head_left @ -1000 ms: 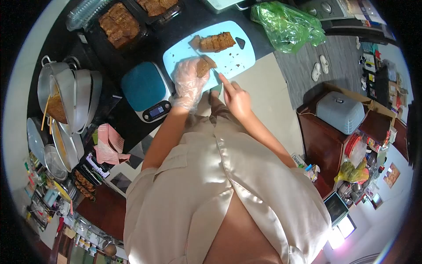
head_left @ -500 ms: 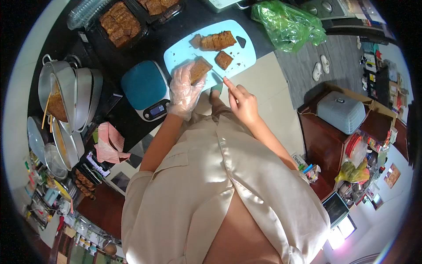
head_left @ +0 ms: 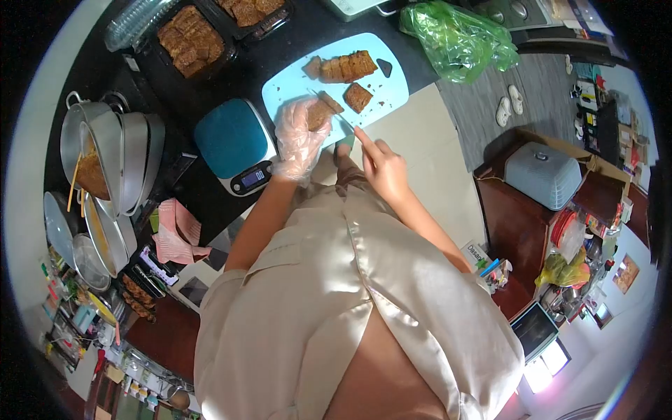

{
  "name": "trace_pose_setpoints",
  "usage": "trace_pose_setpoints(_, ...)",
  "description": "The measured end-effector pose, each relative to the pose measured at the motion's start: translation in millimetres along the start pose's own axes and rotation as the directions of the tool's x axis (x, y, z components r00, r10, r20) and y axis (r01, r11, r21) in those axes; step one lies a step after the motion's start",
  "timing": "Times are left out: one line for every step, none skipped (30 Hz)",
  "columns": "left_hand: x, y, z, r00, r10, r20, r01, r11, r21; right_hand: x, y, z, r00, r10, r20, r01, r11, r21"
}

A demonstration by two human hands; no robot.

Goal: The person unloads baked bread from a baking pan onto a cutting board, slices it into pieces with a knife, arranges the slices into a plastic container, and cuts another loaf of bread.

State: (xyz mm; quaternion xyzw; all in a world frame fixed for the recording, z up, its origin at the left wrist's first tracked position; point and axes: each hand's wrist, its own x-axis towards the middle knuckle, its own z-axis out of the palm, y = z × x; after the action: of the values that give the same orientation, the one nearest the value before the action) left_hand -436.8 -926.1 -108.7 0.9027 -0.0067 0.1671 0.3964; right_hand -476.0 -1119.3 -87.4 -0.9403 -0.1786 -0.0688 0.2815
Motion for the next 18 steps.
trace_pose_setpoints(1, 0, 0, 1.0, 0.015, 0.006, -0.015, 1.0, 0.001, -3, -1, -4, 0.997, 0.049, 0.056, -0.049, 0.999, -0.009)
trace_pose_setpoints(-2, 0, -1, 0.999, 0.029, 0.022, -0.029, 1.0, 0.0, -7, -4, -6, 0.988, 0.107, 0.113, -0.106, 0.994, -0.022)
trace_pose_setpoints(-4, 1, -1, 0.999, 0.027, 0.033, -0.026, 1.0, -0.004, -2, -7, 0, 0.986, 0.119, 0.117, -0.117, 0.993, -0.024)
trace_pose_setpoints(-2, 0, 1, 1.0, 0.022, 0.01, -0.022, 0.999, -0.037, 15, -8, 14, 0.994, 0.077, 0.073, -0.076, 0.997, -0.024)
trace_pose_setpoints(-1, 0, 2, 1.0, 0.015, -0.013, -0.016, 0.998, -0.068, 24, -9, 21, 0.999, 0.034, 0.03, -0.034, 0.999, -0.024)
trace_pose_setpoints(-3, 1, 1, 1.0, 0.017, -0.011, -0.017, 0.998, -0.067, 20, -9, 19, 0.999, 0.036, 0.028, -0.036, 0.999, -0.023)
trace_pose_setpoints(-1, 1, 0, 0.999, 0.041, 0.009, -0.041, 0.998, -0.039, 15, -8, 18, 0.997, 0.057, 0.053, -0.056, 0.998, -0.035)
trace_pose_setpoints(2, 0, -1, 0.998, 0.063, 0.025, -0.063, 0.998, -0.011, 10, -5, 16, 0.994, 0.074, 0.079, -0.071, 0.996, -0.049)
trace_pose_setpoints(0, -1, 1, 0.998, 0.052, 0.03, -0.052, 0.999, 0.004, -3, 1, 13, 0.999, 0.03, 0.012, -0.03, 1.0, 0.006)
trace_pose_setpoints(1, -1, 1, 0.998, 0.049, 0.029, -0.049, 0.999, 0.005, -7, 2, 9, 0.999, 0.029, 0.015, -0.029, 1.0, 0.007)
trace_pose_setpoints(0, -2, 0, 0.998, 0.05, 0.026, -0.05, 0.999, -0.004, -12, 2, 6, 0.996, 0.06, 0.06, -0.06, 0.998, -0.006)
trace_pose_setpoints(-1, -2, 0, 0.998, 0.051, 0.027, -0.051, 0.999, -0.015, -16, 1, 5, 0.99, 0.095, 0.105, -0.093, 0.995, -0.022)
trace_pose_setpoints(0, -2, 1, 0.998, 0.051, 0.031, -0.051, 0.999, -0.017, -8, 1, 13, 0.989, 0.099, 0.106, -0.097, 0.995, -0.024)
trace_pose_setpoints(2, -2, 2, 0.998, 0.054, 0.017, -0.054, 0.999, -0.003, 9, 2, 27, 0.997, 0.055, 0.057, -0.053, 0.998, -0.027)
trace_pose_setpoints(0, -2, 3, 0.999, 0.052, 0.006, -0.052, 0.999, 0.012, 15, 2, 35, 1.0, 0.011, 0.014, -0.011, 0.999, -0.031)
trace_pose_setpoints(-3, -3, 3, 0.999, 0.05, 0.013, -0.05, 0.999, 0.014, 10, 1, 34, 1.0, 0.017, 0.017, -0.016, 0.999, -0.027)
trace_pose_setpoints(-4, -4, 4, 0.998, 0.057, 0.018, -0.057, 0.998, 0.011, 6, 2, 33, 0.998, 0.039, 0.045, -0.037, 0.999, -0.038)
trace_pose_setpoints(-1, -6, 5, 0.998, 0.065, 0.016, -0.065, 0.998, 0.008, 2, 6, 31, 0.996, 0.054, 0.07, -0.05, 0.997, -0.051)
